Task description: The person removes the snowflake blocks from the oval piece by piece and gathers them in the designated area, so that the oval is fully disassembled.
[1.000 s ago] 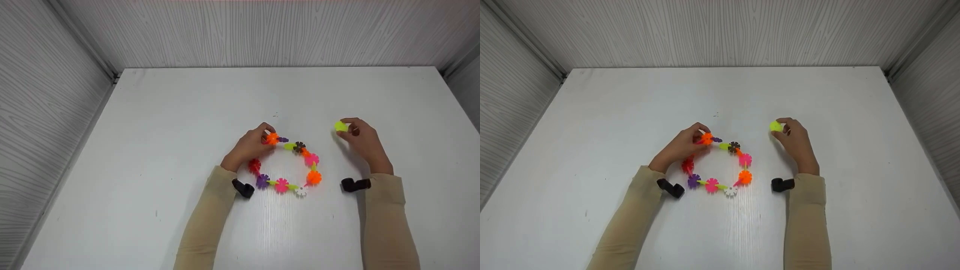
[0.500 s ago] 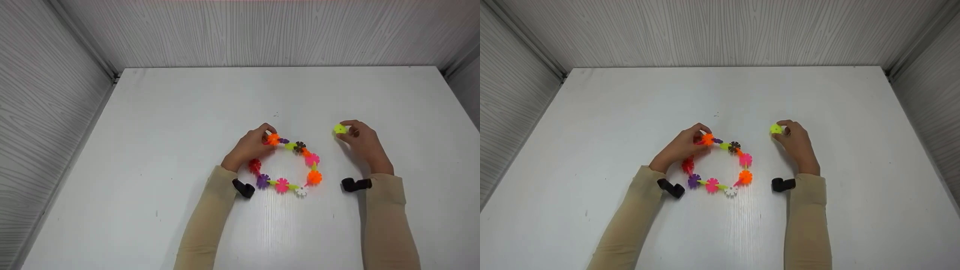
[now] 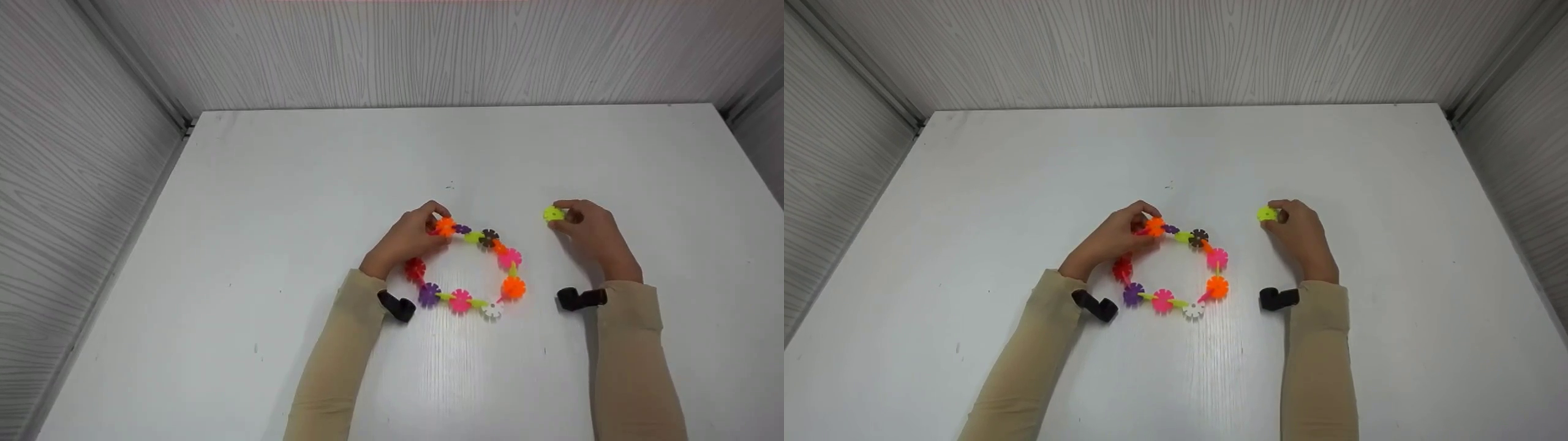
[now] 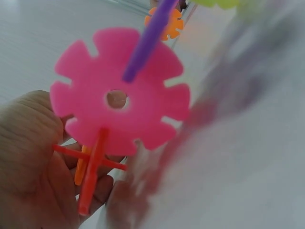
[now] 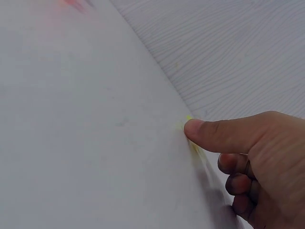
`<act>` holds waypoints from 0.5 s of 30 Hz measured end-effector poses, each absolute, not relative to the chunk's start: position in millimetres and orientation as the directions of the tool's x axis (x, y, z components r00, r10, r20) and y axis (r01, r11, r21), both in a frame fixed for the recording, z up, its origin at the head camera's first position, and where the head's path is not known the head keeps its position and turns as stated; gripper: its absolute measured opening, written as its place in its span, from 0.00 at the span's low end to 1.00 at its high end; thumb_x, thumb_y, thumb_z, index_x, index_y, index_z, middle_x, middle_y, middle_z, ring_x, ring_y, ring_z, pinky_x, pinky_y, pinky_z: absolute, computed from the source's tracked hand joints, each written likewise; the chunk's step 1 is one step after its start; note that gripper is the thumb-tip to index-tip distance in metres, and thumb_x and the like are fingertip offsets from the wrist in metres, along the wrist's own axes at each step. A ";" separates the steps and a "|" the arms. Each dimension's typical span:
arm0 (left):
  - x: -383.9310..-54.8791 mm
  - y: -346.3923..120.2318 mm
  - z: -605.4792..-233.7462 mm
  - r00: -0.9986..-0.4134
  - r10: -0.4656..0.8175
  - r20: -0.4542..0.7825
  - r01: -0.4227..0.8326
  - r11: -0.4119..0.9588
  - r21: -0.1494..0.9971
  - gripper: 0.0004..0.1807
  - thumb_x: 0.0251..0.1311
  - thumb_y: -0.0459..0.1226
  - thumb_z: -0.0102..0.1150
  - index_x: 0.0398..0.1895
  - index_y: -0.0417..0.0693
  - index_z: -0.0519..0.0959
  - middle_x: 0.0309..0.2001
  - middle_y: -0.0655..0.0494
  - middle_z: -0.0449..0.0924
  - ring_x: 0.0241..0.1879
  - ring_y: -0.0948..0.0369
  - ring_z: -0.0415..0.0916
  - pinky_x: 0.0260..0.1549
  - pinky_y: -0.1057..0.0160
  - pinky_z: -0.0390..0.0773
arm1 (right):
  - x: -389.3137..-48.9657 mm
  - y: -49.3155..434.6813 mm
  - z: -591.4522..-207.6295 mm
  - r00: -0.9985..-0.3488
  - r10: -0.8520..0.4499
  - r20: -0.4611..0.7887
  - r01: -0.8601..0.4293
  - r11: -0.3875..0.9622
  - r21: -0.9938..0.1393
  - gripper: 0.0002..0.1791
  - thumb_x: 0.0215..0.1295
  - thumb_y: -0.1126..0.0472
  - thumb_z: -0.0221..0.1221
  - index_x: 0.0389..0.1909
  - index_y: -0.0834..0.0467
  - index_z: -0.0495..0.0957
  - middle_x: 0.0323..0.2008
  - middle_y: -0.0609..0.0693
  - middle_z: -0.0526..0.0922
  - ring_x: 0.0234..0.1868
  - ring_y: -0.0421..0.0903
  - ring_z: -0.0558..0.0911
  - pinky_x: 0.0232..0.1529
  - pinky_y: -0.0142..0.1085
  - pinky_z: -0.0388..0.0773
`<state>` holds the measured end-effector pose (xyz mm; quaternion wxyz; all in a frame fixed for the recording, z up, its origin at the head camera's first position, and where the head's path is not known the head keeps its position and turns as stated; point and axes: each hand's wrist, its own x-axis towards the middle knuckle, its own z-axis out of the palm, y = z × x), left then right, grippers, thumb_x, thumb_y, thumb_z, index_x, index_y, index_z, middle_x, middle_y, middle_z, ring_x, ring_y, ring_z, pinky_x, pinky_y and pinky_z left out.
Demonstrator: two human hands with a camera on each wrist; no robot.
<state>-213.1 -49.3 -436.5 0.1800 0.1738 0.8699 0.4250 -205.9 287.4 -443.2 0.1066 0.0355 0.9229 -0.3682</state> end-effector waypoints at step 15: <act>-214.3 -50.3 -438.7 -0.876 0.454 -0.161 0.138 0.558 0.818 0.21 0.63 0.40 0.60 0.59 0.54 0.72 0.48 0.49 0.75 0.44 0.56 0.70 0.50 0.60 0.74 | -204.8 280.1 -433.1 -0.993 -0.024 -0.118 0.066 0.715 -0.696 0.30 0.68 0.47 0.57 0.67 0.55 0.68 0.45 0.55 0.70 0.47 0.49 0.66 0.43 0.34 0.65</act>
